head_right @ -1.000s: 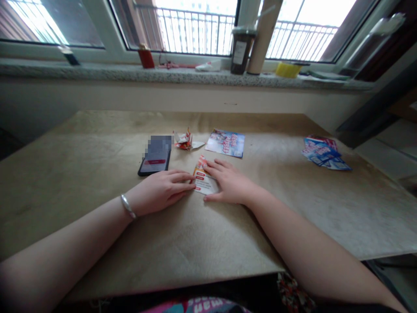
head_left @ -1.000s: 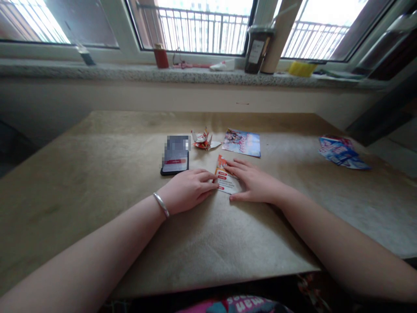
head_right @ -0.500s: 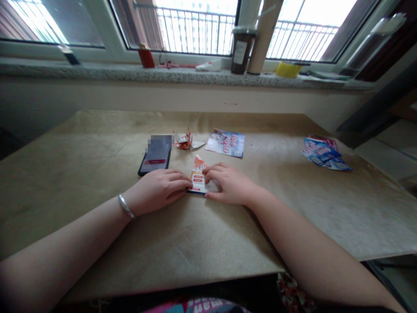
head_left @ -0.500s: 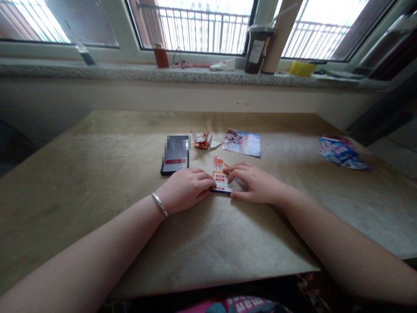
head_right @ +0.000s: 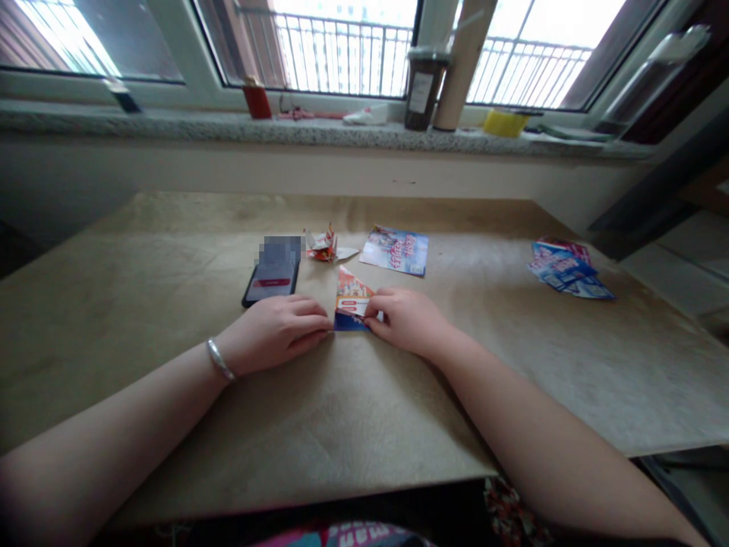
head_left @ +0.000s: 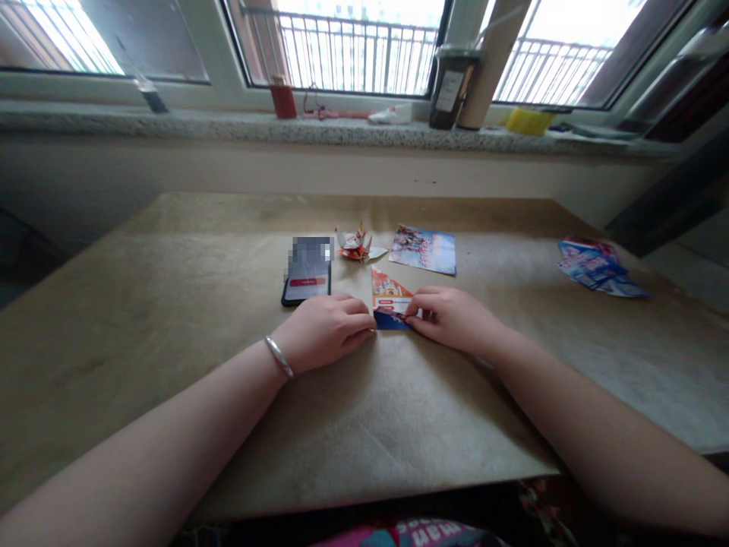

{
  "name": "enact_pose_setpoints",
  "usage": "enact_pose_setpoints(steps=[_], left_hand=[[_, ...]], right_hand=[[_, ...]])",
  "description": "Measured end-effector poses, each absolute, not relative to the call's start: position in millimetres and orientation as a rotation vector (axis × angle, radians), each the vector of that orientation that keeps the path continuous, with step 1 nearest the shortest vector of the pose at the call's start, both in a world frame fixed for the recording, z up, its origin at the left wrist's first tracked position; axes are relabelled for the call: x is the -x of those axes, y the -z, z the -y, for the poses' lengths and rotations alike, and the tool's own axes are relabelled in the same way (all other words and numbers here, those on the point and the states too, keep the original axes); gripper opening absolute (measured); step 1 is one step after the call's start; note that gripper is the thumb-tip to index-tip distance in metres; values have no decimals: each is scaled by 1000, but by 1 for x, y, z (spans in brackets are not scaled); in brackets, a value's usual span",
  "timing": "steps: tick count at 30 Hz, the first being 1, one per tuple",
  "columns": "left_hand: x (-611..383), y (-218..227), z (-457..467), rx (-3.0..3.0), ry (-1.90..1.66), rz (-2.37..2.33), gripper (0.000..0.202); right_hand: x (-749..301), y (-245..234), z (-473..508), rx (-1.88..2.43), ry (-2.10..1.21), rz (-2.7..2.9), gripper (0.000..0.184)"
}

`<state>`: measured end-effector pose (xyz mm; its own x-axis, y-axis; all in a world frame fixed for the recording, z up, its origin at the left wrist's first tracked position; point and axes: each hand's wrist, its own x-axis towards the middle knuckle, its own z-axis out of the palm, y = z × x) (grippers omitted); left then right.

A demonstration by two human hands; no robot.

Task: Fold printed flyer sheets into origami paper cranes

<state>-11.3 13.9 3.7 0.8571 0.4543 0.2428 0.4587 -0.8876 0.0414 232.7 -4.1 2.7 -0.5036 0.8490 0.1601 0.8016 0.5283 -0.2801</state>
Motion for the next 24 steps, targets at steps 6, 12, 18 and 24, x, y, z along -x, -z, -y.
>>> enact_pose_setpoints(steps=[6,12,18,24], left_hand=[[10,-4,-13,3004,364,670,24],[9,-3,-13,3054,419,632,21],[8,-5,-13,3099,388,627,20],[9,-4,-12,3044,286,636,28]], right_hand=[[-233,-6,4,1463,-351,2362,15],[-236,-4,1,1591,-446,2169,19],[-239,-1,-2,1626,-467,1985,17],[-239,-2,-3,1639,-443,1877,18]])
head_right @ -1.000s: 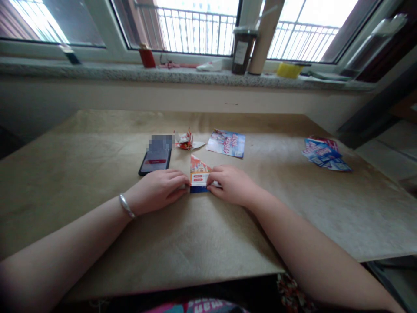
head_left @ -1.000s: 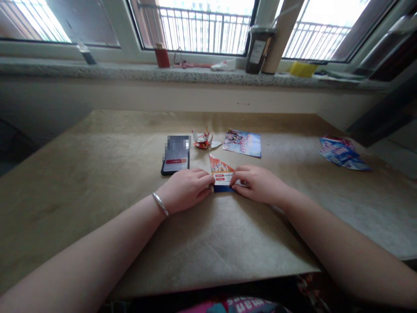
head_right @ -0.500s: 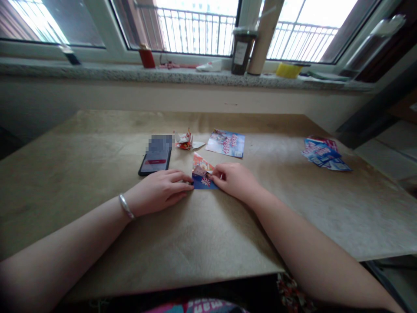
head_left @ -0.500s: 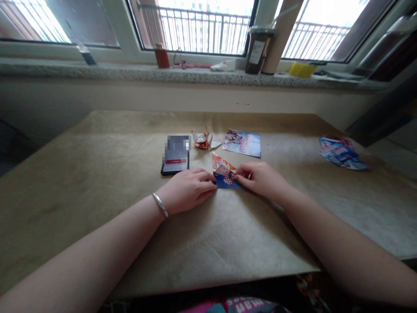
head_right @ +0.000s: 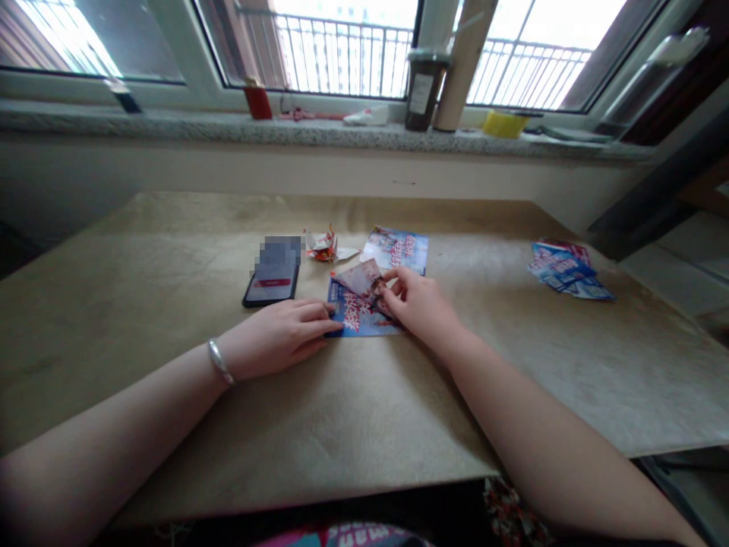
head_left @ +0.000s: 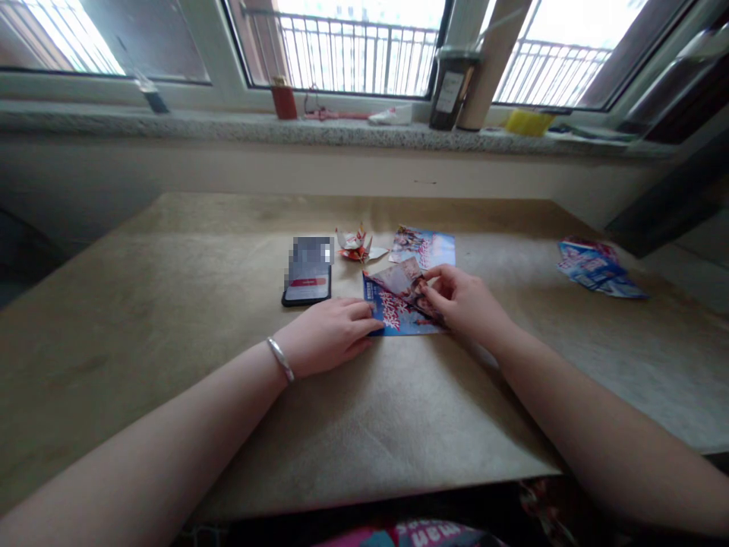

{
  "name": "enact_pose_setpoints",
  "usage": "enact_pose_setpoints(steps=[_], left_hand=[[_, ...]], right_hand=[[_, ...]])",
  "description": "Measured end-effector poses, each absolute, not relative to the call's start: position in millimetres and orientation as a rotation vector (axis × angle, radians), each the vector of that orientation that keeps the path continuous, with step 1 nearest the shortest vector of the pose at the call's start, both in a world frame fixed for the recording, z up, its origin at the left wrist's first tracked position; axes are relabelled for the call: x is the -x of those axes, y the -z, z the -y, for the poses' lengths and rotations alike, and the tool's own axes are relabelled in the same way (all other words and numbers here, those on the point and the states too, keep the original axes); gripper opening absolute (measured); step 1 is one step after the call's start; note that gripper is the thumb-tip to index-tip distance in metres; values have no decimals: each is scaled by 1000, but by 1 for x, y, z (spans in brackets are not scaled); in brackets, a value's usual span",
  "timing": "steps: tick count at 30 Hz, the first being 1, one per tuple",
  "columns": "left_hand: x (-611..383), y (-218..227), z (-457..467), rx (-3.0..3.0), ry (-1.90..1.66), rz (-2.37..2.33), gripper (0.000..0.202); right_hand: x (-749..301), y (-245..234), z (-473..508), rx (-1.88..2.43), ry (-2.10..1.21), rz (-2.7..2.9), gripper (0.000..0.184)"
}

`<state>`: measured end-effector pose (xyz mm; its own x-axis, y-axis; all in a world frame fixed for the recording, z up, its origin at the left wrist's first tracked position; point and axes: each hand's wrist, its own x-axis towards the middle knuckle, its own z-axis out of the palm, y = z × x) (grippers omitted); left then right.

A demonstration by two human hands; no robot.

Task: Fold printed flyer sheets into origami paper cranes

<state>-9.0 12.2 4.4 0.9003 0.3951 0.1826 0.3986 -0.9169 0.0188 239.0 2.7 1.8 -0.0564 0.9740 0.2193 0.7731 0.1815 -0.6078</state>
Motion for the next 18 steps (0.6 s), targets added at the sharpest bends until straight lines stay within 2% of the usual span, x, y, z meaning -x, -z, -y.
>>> enact_pose_setpoints(steps=[5,10,18], left_hand=[[9,-5,-11,3027,247,628,24],[10,-4,-11,3079,343,655,19],[9,-2,-14,3104,334,692,24]], right_hand=[[-243,-1,-4,1672,-373,1830,22],[-244,-1,-4,1703,-358,1846,43],[-249,2,-7,1819,-334,1979,33]])
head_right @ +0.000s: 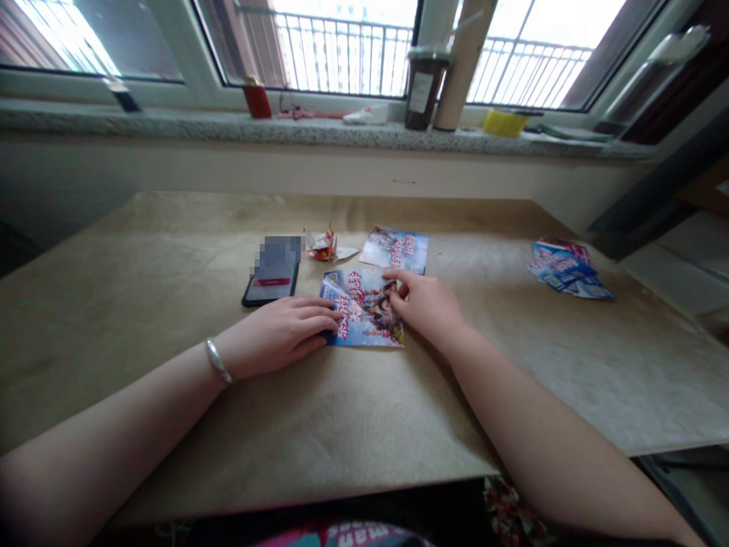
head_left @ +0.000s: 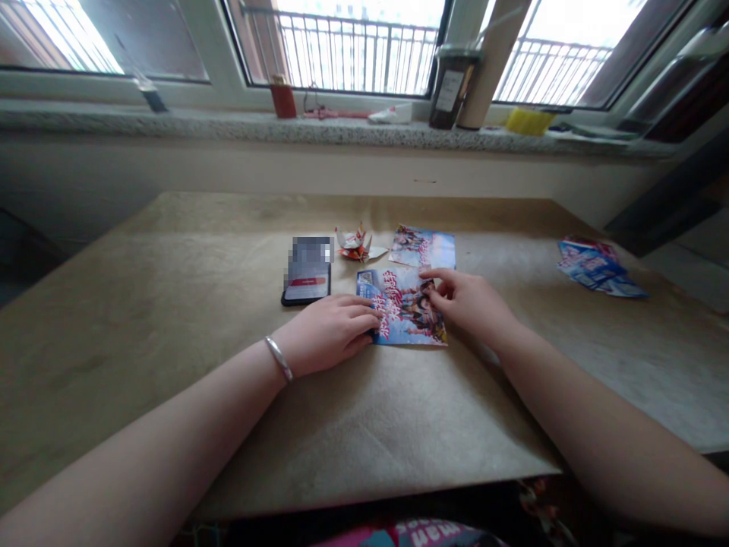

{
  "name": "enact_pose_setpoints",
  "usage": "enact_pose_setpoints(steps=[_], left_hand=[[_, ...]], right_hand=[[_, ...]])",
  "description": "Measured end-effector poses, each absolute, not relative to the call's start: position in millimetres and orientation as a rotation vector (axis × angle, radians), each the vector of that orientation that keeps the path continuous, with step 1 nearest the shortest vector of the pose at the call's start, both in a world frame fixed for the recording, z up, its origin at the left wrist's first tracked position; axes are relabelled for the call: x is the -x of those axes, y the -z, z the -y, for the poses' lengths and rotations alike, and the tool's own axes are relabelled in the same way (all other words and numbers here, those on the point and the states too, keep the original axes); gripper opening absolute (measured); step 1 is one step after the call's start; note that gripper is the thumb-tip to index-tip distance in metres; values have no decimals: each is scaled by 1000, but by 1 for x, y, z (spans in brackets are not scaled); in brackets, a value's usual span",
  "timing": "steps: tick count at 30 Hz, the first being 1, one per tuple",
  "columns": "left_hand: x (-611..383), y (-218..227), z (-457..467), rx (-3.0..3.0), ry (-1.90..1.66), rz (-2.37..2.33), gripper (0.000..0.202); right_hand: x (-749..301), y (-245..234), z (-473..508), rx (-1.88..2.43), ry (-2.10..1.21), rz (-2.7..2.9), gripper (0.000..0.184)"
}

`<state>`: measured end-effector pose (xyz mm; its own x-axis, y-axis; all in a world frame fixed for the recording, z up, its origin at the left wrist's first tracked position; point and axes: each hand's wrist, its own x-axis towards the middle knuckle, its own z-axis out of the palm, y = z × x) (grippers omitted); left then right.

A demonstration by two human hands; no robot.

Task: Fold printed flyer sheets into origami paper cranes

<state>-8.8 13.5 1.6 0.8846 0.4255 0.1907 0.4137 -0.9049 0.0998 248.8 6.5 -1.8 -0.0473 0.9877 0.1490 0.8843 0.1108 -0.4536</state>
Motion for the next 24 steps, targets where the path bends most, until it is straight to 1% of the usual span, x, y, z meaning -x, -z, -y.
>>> enact_pose_setpoints(steps=[5,10,13,15,19,22,24], left_hand=[[10,-3,-12,-3030,-270,-725,41],[10,-1,-12,-3025,-230,-797,54],[10,-1,-13,-3042,-225,-799,48],[10,-2,-13,-3042,-219,-795,42],[10,-3,-13,-3016,-226,-785,46],[10,-2,-13,-3009,-264,-773,41],[10,-1,-13,-3002,-273,-777,38]], right_hand=[[-250,3,-7,1854,-349,2081,30],[-245,-5,-2,1853,-314,2281,34],[-246,-8,0,1883,-242,2370,33],[-247,-7,-1,1819,-220,2437,32],[-250,-2,-4,1409,-106,2551,32],[-248,4,-5,1139,-68,2599,42],[-246,7,-5,1061,-106,2614,47]])
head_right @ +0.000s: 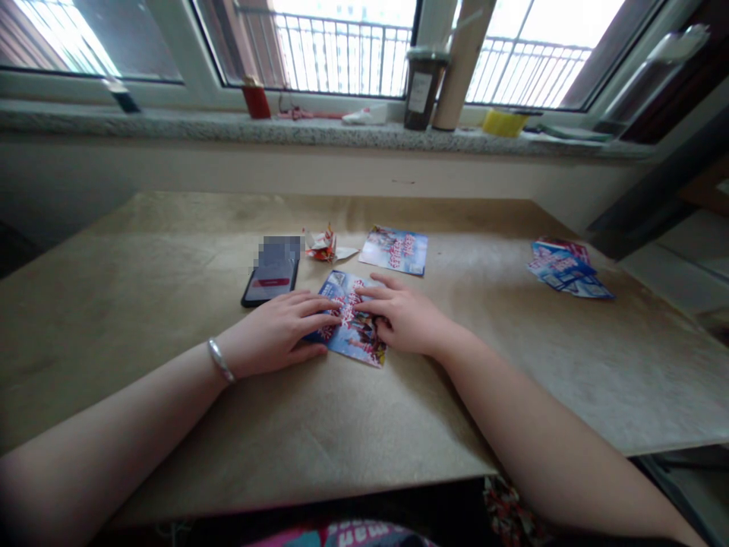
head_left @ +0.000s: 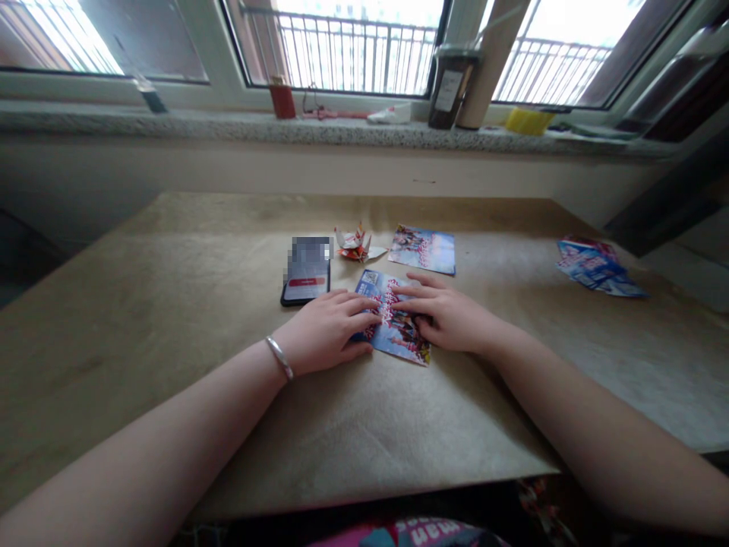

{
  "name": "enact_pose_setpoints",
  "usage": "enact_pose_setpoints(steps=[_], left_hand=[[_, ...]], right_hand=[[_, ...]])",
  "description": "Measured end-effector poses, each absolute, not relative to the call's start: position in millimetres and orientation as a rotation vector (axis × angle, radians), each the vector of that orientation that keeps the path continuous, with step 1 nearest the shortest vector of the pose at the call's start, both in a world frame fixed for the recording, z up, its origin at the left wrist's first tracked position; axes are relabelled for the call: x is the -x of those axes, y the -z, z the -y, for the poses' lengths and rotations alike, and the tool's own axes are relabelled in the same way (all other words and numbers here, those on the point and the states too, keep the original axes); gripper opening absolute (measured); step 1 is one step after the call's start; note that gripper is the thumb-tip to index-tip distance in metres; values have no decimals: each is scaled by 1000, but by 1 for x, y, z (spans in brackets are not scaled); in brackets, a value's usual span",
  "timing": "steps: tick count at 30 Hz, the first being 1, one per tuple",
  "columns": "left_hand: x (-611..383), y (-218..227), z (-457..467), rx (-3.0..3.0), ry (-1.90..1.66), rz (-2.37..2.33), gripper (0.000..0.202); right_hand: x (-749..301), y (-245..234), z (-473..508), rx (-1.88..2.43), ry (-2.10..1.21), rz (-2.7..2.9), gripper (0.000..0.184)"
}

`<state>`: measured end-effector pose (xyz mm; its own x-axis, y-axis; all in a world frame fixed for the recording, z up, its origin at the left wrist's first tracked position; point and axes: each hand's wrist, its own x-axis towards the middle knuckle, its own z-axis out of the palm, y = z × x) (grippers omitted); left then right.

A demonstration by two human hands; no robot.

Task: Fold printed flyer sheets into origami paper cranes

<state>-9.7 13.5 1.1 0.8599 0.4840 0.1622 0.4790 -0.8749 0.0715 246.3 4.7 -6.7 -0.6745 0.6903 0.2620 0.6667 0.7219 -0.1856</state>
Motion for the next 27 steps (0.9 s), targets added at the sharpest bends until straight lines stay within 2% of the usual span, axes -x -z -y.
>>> enact_pose_setpoints(steps=[3,12,16,27], left_hand=[[9,-1,-13,-2983,-253,-796,40],[11,-1,-14,-2976,-214,-796,59],[11,-1,-15,-2992,-176,-782,54],[13,2,-16,-2954,-204,-780,63]], right_hand=[[-244,7,-3,1030,-210,2631,50],[-240,-6,4,1027,-352,2668,42],[-243,-8,2,1006,-386,2700,43],[-251,-7,1,952,-446,2767,69]])
